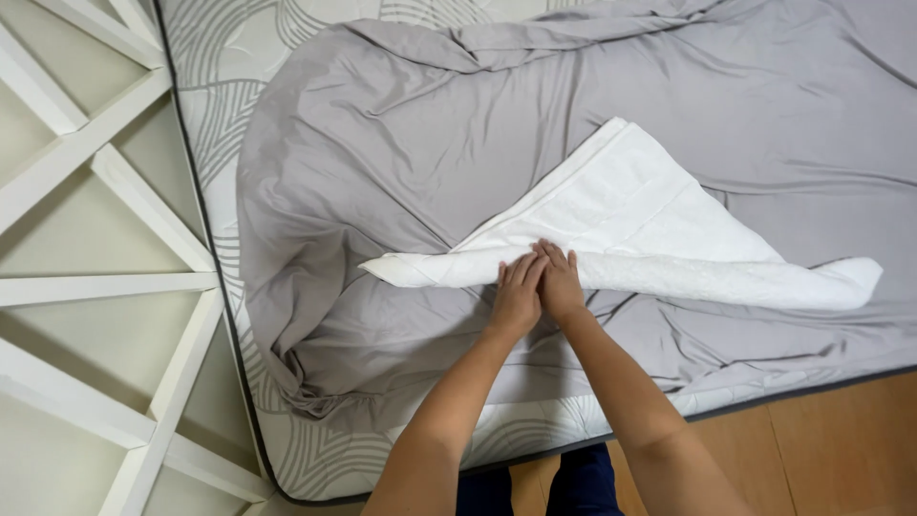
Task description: The person folds a white towel on a bed, rolling and tucking it into a compact shape. They then fold a second white towel into a similar shape and place it beside the first. Finally, they fold a grey sheet and a stack of white cloths.
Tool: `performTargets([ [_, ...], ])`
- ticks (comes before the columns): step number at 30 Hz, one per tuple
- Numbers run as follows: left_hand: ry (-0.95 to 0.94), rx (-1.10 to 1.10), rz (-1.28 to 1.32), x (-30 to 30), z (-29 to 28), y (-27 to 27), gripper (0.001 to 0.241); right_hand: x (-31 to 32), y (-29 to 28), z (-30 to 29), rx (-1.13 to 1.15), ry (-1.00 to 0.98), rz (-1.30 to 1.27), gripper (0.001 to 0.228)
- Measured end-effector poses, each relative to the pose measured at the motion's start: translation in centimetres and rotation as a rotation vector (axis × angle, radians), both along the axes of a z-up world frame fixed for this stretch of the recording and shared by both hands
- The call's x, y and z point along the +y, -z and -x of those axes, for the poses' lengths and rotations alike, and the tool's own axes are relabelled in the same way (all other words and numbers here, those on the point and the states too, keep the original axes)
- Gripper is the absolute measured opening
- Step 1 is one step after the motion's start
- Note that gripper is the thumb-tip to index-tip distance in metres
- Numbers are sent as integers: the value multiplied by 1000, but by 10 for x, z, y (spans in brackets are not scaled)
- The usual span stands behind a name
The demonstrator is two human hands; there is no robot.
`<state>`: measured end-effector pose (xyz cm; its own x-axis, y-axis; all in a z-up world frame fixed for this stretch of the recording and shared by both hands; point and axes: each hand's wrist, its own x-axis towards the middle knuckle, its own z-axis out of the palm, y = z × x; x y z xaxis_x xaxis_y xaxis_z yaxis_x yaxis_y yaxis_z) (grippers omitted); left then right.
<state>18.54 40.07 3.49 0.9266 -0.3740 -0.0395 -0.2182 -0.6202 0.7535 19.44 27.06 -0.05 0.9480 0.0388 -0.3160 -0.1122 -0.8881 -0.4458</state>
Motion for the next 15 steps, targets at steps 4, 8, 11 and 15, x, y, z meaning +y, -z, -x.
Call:
performTargets([
  [4,92,-16,-92,6,2,19,62,-45,-7,36,-125,-37,-10,60],
  [8,181,-19,-165,12,4,20,68,-101,2,81,-148,-63,162,70],
  [11,133,-52,-279,2,13,36,70,-137,10,91,-121,-42,246,74],
  [15,17,-76,-486,-26,17,48,73,-167,10,99,-86,17,267,71],
])
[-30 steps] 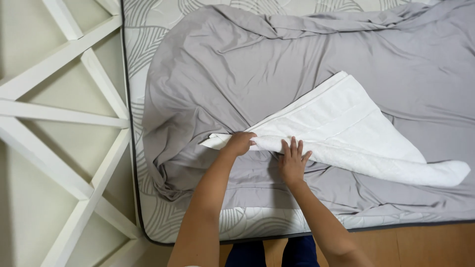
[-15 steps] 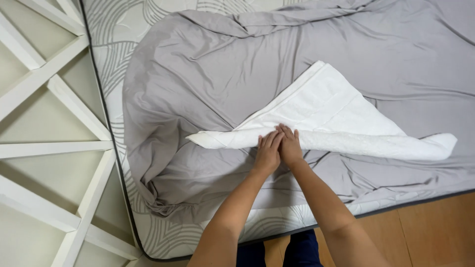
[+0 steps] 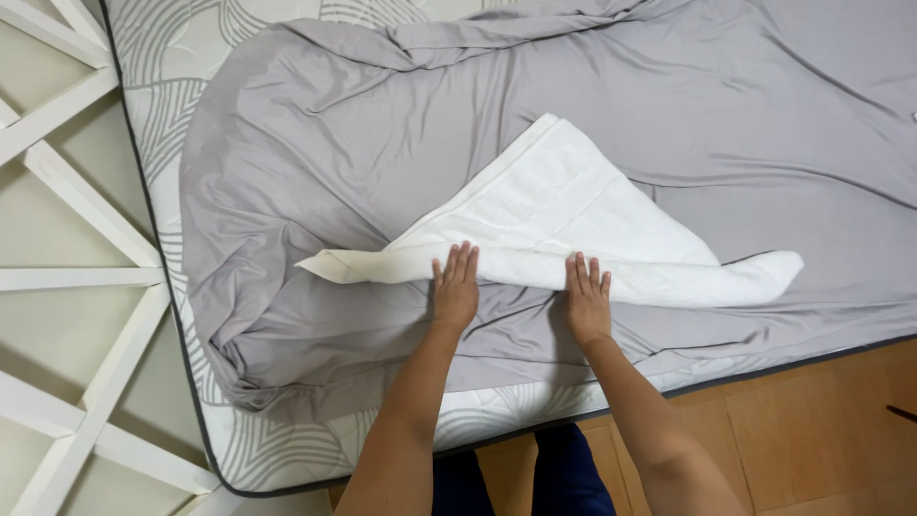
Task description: The person folds a white towel on a bed, rolling and tucking it into a compact shape. They then fold a second white towel into a similar shape and place it beside the first. Finally, they fold a grey sheet and a stack of white cloths.
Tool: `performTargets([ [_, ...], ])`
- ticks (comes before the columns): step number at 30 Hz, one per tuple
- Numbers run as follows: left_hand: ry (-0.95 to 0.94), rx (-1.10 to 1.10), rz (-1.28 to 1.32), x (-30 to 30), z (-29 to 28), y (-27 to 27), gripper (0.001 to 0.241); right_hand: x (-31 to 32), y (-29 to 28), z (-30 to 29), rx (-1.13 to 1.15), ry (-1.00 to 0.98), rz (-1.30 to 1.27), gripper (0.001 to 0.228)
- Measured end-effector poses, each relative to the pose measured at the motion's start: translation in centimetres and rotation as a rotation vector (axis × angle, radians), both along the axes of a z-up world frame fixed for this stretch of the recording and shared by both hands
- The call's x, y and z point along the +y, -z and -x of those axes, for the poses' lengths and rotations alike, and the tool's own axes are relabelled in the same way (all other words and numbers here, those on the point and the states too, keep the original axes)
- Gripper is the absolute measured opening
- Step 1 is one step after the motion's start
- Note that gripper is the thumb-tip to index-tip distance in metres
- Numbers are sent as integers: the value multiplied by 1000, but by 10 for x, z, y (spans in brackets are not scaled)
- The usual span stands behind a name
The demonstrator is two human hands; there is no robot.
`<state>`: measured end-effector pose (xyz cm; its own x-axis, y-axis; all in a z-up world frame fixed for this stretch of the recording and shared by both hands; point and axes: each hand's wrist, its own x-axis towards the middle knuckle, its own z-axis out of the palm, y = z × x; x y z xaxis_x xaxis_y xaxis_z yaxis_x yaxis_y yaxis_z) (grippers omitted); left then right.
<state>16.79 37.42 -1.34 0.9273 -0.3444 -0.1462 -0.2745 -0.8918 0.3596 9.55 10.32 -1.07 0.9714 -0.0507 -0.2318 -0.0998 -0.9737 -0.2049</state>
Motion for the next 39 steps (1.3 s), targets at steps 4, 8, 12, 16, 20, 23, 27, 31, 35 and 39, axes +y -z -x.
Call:
performTargets([
  [4,-83,112,-74,-23,-10,-22,78,-35,-2,0,-38,21,-83,67],
  [8,-65,109,-275,-34,-19,-12,82,-75,-8,14,-71,-12,-119,68],
  [12,-71,-15,-400,-37,-15,16,77,-93,-30,45,-86,59,-161,69],
  [16,-103,-103,-411,-39,-10,17,77,-107,-61,49,-49,258,-372,62],
  [20,-142,-89,-334,-42,-14,12,62,-125,-33,41,100,256,-474,71],
  [23,-150,-33,-294,-42,-23,0,54,-132,-13,39,1,104,-360,77],
  [27,-142,-25,-234,-36,-35,16,44,-136,-10,10,-21,39,-91,86],
  [31,-134,-140,-298,-43,-22,23,46,-139,-4,-16,211,112,-49,87],
  [35,-164,-380,-188,-49,-16,19,43,-147,5,-27,308,157,-48,89],
  [39,-191,-196,-80,-42,-37,10,35,-128,-44,-32,303,241,-136,92],
])
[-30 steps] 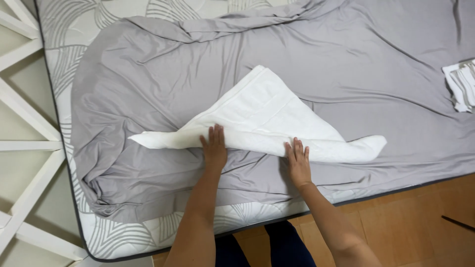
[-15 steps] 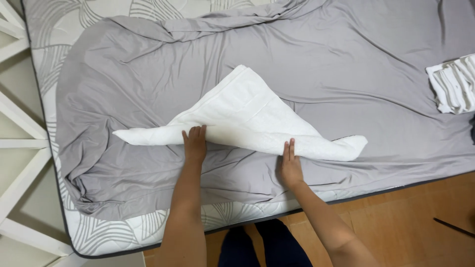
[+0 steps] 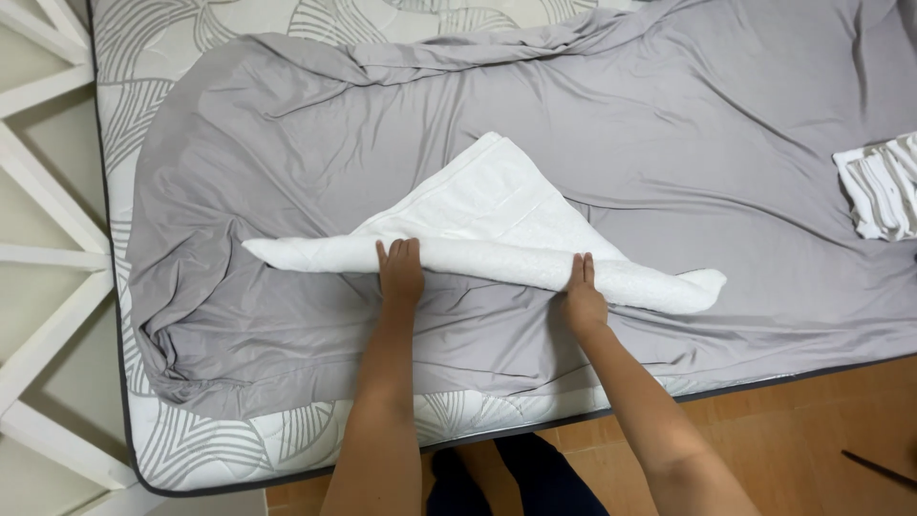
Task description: The person folds a white towel on a bed, rolling and tucking it into a compact shape. They then fold a second white towel into a similar shape and place it beside the first. Finally, they fold a grey sheet and a stack of white cloths.
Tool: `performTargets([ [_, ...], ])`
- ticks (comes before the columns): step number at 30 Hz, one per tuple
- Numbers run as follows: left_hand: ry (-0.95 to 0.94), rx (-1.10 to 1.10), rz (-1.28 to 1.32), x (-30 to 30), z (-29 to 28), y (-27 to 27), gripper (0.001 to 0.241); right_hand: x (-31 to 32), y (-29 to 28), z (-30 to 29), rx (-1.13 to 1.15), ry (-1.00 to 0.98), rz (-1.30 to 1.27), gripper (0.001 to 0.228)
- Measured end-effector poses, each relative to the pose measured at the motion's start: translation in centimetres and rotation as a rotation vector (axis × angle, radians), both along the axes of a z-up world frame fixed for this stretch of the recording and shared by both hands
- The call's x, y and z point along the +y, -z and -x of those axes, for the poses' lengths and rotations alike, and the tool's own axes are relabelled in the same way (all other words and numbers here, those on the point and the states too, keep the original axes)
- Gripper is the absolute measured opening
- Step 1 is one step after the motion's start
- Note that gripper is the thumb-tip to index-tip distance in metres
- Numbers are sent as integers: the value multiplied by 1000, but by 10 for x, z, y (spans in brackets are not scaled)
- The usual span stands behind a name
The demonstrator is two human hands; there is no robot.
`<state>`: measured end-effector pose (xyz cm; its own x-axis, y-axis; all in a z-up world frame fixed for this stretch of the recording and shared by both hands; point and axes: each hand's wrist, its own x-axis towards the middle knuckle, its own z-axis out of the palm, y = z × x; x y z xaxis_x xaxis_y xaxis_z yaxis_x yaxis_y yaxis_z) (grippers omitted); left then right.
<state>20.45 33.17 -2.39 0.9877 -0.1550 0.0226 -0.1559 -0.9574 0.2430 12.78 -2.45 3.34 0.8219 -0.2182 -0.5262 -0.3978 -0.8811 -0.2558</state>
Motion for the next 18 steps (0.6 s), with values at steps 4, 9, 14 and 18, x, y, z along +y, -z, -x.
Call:
performTargets([
  [4,36,46,92,8,7,-34,37,49,-33,8,-44,22,-40,96],
  [9,94,49,457,30,41,-94,48,35,15,14,-188,178,-53,75],
  [14,79,123,501,70,87,-115,50,45,10,33,-548,165,-142,54],
  [18,50,306,549,98,107,-179,55,57,-1,73,-704,118,-144,52],
])
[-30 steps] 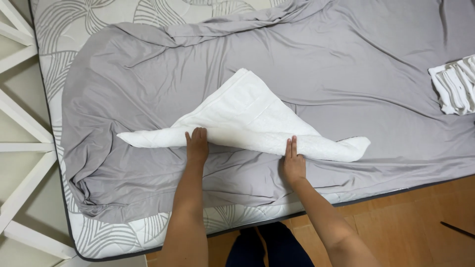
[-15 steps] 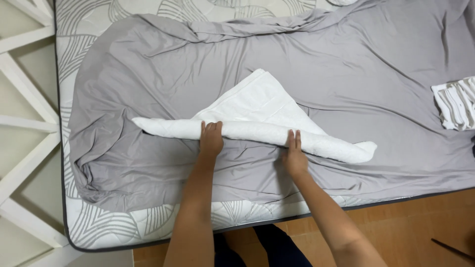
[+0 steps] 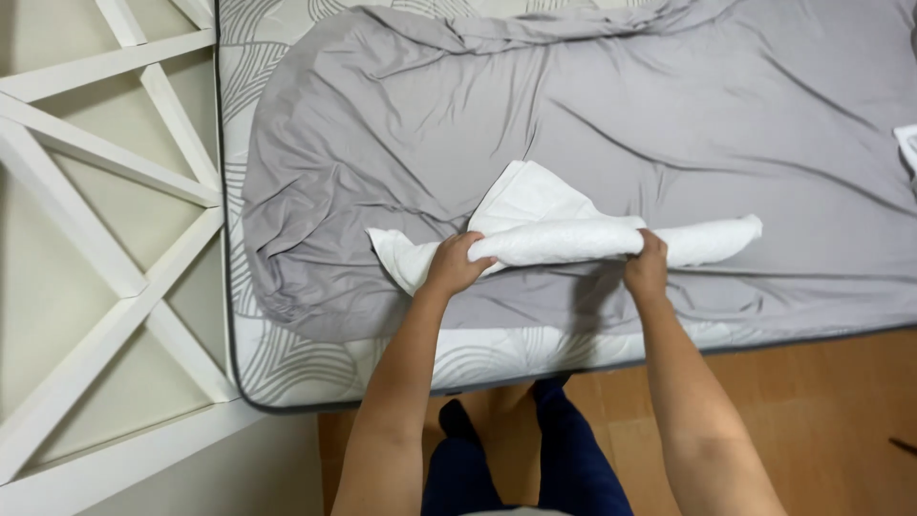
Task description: The person folds a white towel on a bed, rolling and tucking it into a compact shape. They then fold a second white towel into a similar shape and place it beside the first. Finally, they fold a grey sheet and a stack of white cloths.
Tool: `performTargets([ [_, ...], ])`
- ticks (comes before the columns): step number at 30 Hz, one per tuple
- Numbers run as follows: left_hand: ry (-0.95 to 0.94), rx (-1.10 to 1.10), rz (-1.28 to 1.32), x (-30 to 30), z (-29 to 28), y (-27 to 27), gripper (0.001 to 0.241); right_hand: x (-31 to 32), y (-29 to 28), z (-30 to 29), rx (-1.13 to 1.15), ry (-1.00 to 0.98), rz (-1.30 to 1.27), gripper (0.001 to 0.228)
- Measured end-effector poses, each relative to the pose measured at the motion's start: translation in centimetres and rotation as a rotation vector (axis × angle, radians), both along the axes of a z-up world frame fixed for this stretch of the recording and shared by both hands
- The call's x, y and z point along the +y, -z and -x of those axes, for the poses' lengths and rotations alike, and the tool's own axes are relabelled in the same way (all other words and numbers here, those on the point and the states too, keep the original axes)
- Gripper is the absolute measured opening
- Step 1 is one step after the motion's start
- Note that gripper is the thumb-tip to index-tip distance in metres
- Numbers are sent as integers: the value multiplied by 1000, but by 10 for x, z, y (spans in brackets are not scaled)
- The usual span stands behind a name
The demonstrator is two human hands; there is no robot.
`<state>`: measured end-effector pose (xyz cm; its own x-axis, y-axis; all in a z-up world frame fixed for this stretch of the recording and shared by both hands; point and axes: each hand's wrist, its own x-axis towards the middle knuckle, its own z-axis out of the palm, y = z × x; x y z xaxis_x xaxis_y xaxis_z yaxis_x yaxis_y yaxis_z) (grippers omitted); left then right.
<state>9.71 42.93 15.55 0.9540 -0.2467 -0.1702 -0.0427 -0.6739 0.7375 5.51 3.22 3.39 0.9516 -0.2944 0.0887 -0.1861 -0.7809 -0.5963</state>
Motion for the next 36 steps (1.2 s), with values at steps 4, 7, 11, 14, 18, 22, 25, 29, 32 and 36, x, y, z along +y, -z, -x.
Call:
performTargets([
  [4,34,68,54,20,13,-54,61,25,-76,25,9,6,-38,41],
  [7,85,197,136,31,12,-95,61,44,-118,42,89,164,-233,44],
  [11,196,458,293,47,-7,-108,54,76,-170,47,-242,293,-237,38],
  [14,217,581,397,54,-26,-88,54,76,-188,40,-264,264,-265,35],
  [18,225,758,544,57,-60,-68,55,76,-211,3,-122,318,-234,26],
  [22,196,770,438,46,-124,-41,62,55,-183,-54,-87,278,-188,27],
  [25,109,740,134,32,-179,-14,71,37,-136,-112,-75,189,-46,27],
  [29,103,706,-143,20,-235,53,84,18,-69,-188,120,103,81,34],
  [32,25,682,-212,15,-267,99,87,9,-33,-240,289,55,142,35],
  [36,-94,594,-290,6,-297,111,79,17,-11,-296,493,17,171,36],
])
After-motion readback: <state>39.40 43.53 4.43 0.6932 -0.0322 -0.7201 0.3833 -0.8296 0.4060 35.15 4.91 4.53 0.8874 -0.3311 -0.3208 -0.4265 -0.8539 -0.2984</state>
